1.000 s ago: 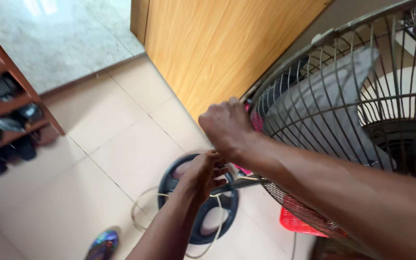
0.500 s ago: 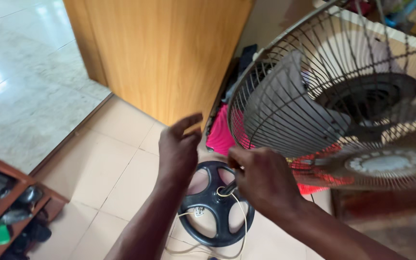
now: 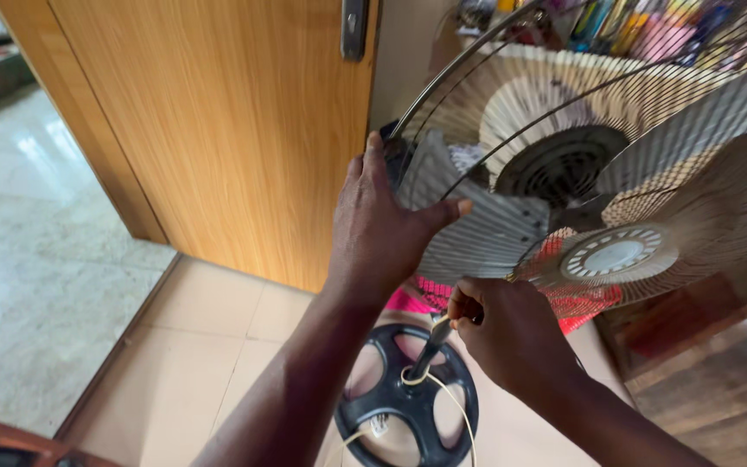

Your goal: The person reassembles a standing electric fan by securing the fan blades to the motor hub with a screwdriver, then attaching and tightening the front wire cage. The person plugs the fan into a wall socket to complete the setup.

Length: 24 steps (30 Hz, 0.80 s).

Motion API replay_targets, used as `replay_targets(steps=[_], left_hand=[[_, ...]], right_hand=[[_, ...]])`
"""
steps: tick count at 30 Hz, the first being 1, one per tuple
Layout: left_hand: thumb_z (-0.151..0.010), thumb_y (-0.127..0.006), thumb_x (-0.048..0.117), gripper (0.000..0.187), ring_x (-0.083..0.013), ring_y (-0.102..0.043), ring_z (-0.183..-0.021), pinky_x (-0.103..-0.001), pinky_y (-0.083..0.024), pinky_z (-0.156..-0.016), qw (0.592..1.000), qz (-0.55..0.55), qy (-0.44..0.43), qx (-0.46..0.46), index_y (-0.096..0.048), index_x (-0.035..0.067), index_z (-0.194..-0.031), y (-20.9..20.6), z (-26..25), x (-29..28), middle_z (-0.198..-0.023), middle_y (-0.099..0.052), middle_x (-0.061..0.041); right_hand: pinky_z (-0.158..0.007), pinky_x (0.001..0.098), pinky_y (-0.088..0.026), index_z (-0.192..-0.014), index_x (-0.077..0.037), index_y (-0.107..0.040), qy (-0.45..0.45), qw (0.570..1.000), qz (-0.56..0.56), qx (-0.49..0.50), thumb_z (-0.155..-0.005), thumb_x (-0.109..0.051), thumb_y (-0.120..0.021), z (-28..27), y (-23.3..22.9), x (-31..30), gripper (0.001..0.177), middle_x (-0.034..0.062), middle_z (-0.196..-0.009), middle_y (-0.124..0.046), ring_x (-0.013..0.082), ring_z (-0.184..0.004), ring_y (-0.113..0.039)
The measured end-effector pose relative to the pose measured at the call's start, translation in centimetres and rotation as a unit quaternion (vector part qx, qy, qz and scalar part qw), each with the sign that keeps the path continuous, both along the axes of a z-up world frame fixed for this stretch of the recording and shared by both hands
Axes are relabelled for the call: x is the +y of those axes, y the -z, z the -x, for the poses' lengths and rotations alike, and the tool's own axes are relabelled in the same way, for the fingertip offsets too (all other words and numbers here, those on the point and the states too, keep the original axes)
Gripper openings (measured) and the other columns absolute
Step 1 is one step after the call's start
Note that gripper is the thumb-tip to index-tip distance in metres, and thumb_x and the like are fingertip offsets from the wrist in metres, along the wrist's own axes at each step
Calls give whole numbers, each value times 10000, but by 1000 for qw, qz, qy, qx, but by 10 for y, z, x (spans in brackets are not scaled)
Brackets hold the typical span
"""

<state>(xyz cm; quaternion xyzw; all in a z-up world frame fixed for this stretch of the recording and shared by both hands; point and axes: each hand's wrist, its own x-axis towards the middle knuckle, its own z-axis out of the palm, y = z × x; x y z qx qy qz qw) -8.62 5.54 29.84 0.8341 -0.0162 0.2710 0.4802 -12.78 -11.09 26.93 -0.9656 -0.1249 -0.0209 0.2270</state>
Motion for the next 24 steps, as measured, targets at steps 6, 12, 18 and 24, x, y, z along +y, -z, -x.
replay_targets(steps=[6, 12, 18, 24], left_hand=[[-491, -1010, 436, 1097, -372, -605, -1156, -457, -495, -969, 998, -36, -50, -16, -540, -85, -1334, -4, -9, 2, -1225, -599, -205], [-520, -980, 469, 951, -335, -646, -1077, -440, -512, -955, 995, -73, -55, 29, -653, 11, -1286, -2, -2, 9, -1111, -662, -192], [-544, -999, 497, 1177, -381, -593, -1221, -476, -481, -1009, 955, -235, -56, 171, -432, 47, -1473, -51, -10, 26, -1309, -598, -246], [-821, -749, 121, 554, -414, -632, -1180, -518, -489, -983, 921, -263, 49, -282, -595, 39, -1347, -130, 5, -85, -1223, -668, -231]], right_hand=[[-660, 391, -566, -796, -66, -713, 34, 998, -39, 38, -775, -46, -693, 5, -9, -13, 35, 101, -731, -756, 255, -686, -756], [-667, 363, -564, -792, -66, -735, 87, 993, -57, 57, -779, -126, -787, 7, -19, -57, 81, 83, -719, -765, 202, -684, -756], [-678, 332, -563, -854, -47, -757, 163, 981, -100, -16, -783, -115, -811, -24, -14, -164, 112, 109, -746, -776, 191, -668, -743], [-614, 331, -528, -922, 19, -732, 269, 881, -384, 62, -809, 4, -733, -34, 17, -268, 114, 104, -815, -775, 205, -686, -705]])
